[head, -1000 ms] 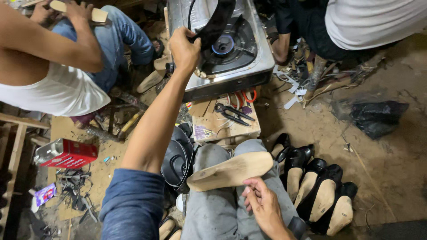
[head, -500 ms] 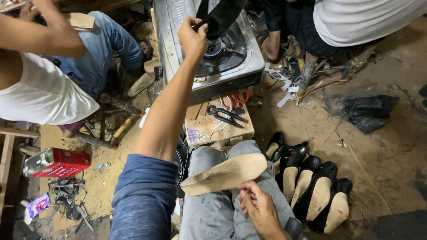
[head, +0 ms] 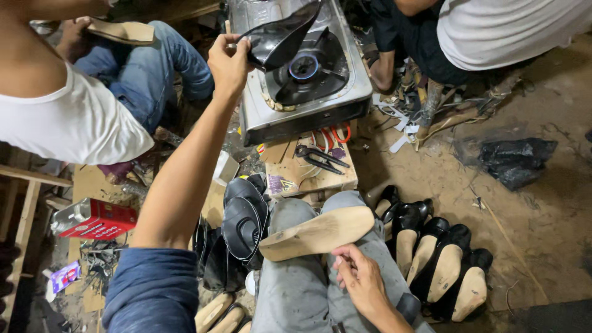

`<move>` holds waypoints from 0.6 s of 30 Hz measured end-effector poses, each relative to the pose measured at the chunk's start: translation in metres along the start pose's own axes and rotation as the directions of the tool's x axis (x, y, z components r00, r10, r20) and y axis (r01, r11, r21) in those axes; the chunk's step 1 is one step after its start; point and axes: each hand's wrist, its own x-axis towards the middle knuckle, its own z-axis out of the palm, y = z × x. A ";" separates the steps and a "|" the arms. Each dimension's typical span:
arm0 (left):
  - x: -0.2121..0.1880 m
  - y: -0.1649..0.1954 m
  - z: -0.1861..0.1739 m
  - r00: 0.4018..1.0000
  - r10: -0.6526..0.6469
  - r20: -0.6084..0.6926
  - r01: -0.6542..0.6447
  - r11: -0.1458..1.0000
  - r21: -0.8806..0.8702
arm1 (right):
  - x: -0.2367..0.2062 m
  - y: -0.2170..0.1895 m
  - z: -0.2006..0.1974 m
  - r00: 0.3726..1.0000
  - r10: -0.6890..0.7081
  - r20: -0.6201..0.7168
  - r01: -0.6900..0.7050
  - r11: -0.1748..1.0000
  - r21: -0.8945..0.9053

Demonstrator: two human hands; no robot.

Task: The person assembles a black shoe by attaching a wooden insole to the upper using a heated gas stove and a hammer. They repeatedly heat the shoe upper, fit the insole, and hammer the edges to secure the bond.

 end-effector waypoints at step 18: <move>-0.016 0.033 -0.021 0.749 0.584 0.312 -0.653 0.570 0.499 | 0.004 -0.003 0.001 1.000 0.001 0.025 0.002 0.993 -0.117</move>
